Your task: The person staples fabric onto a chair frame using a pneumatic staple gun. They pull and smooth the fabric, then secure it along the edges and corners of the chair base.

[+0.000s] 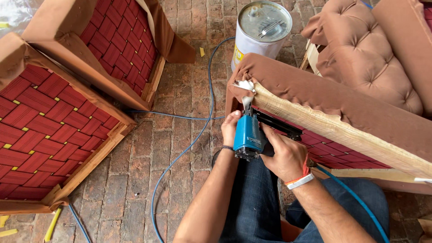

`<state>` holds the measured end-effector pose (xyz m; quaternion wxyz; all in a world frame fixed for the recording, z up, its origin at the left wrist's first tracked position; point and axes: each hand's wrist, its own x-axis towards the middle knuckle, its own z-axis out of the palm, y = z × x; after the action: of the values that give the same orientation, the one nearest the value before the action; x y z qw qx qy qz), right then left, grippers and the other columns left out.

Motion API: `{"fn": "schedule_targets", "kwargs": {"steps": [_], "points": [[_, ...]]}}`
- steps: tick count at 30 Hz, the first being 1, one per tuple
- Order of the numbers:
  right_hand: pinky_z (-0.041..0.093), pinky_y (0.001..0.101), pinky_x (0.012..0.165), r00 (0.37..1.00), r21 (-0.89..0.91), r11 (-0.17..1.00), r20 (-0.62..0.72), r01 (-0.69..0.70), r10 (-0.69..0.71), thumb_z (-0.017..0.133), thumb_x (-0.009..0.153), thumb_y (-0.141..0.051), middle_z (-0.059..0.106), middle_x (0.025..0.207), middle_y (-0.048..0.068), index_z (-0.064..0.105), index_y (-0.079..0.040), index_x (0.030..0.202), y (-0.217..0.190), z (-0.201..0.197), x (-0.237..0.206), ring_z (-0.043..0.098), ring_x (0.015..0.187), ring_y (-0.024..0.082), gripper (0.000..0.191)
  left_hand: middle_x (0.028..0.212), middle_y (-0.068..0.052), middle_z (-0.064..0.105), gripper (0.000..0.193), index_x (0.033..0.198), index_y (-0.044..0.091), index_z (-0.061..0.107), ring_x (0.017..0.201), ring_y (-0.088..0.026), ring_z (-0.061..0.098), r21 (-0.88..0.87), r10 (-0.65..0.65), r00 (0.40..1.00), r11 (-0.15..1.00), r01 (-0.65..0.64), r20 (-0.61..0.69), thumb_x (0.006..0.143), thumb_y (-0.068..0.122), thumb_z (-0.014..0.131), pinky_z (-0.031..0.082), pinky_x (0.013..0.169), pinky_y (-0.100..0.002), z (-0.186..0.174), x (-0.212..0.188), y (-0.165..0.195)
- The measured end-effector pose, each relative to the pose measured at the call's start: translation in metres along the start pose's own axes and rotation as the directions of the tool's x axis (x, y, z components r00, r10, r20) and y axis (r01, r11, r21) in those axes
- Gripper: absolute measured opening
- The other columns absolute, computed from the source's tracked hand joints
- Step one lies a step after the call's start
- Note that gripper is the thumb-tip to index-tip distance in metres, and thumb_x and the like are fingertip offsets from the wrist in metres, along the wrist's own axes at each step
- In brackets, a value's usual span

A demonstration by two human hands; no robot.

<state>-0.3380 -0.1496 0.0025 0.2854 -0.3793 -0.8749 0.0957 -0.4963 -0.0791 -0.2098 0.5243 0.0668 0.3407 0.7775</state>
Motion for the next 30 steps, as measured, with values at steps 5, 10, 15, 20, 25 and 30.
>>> {"fn": "schedule_targets", "kwargs": {"steps": [5, 10, 15, 20, 25, 30], "points": [[0.060, 0.0401, 0.071, 0.999, -0.036, 0.999, 0.018, -0.028, 0.029, 0.085, 0.060, -0.005, 0.076, 0.098, 0.017, 0.064, -0.009, 0.135, 0.003, -0.005, 0.000, 0.076, 0.083, 0.031, 0.077, 0.092, -0.001, 0.069, 0.012, 0.106, 0.000, 0.072, 0.078, -0.006, 0.064, 0.201, 0.069, 0.991, 0.975, -0.090, 0.111, 0.099, 0.009, 0.067, 0.055, 0.070, -0.021, 0.017, -0.010, 0.014], [0.060, 0.0396, 0.073, 0.998, -0.066, 0.996, -0.014, 0.063, -0.064, 0.086, 0.065, -0.007, 0.077, 0.105, 0.018, 0.062, -0.007, 0.135, 0.008, -0.003, 0.006, 0.076, 0.089, 0.031, 0.074, 0.084, -0.010, 0.071, 0.010, 0.100, -0.006, 0.068, 0.066, -0.016, 0.069, 0.194, -0.056, 0.991, 0.981, 0.032, 0.121, 0.094, 0.002, 0.068, 0.060, 0.059, -0.029, 0.037, 0.001, 0.006], [0.060, 0.0411, 0.070, 1.000, -0.096, 0.995, 0.022, 0.008, -0.006, 0.092, 0.065, -0.016, 0.076, 0.096, 0.018, 0.061, -0.006, 0.137, 0.002, 0.005, 0.014, 0.076, 0.083, 0.032, 0.079, 0.082, -0.010, 0.071, 0.014, 0.103, -0.004, 0.069, 0.063, -0.016, 0.068, 0.025, -0.205, 0.951, 0.978, 0.205, 0.232, 0.095, 0.000, 0.059, 0.059, 0.058, -0.029, 0.018, 0.026, -0.006], [0.060, 0.0418, 0.071, 0.991, -0.140, 0.987, 0.093, -0.082, 0.096, 0.092, 0.066, -0.019, 0.075, 0.092, 0.017, 0.059, -0.006, 0.136, 0.001, 0.018, 0.019, 0.075, 0.081, 0.032, 0.078, 0.085, -0.012, 0.070, 0.011, 0.103, -0.007, 0.066, 0.067, -0.018, 0.068, -0.116, -0.132, 0.932, 0.977, 0.180, 0.338, 0.103, -0.001, 0.056, 0.058, 0.060, -0.030, 0.010, 0.030, -0.009], [0.060, 0.0433, 0.069, 0.988, -0.197, 0.976, 0.104, -0.090, 0.112, 0.091, 0.065, -0.023, 0.075, 0.096, 0.017, 0.058, -0.004, 0.129, 0.011, 0.027, 0.012, 0.075, 0.082, 0.033, 0.074, 0.088, -0.013, 0.073, 0.017, 0.111, -0.005, 0.067, 0.072, -0.019, 0.072, 0.073, -0.187, 0.968, 0.982, 0.176, 0.169, 0.095, -0.004, 0.061, 0.061, 0.065, -0.029, 0.018, 0.015, 0.004], [0.060, 0.0426, 0.070, 0.985, -0.214, 0.971, 0.113, -0.102, 0.129, 0.088, 0.071, -0.025, 0.075, 0.101, 0.014, 0.058, -0.005, 0.128, 0.017, 0.029, 0.005, 0.074, 0.085, 0.032, 0.068, 0.090, -0.010, 0.075, 0.022, 0.116, -0.001, 0.070, 0.071, -0.014, 0.068, 0.247, -0.170, 0.971, 0.946, 0.209, -0.170, 0.095, 0.000, 0.066, 0.052, 0.060, -0.025, -0.018, -0.019, 0.049]]}}
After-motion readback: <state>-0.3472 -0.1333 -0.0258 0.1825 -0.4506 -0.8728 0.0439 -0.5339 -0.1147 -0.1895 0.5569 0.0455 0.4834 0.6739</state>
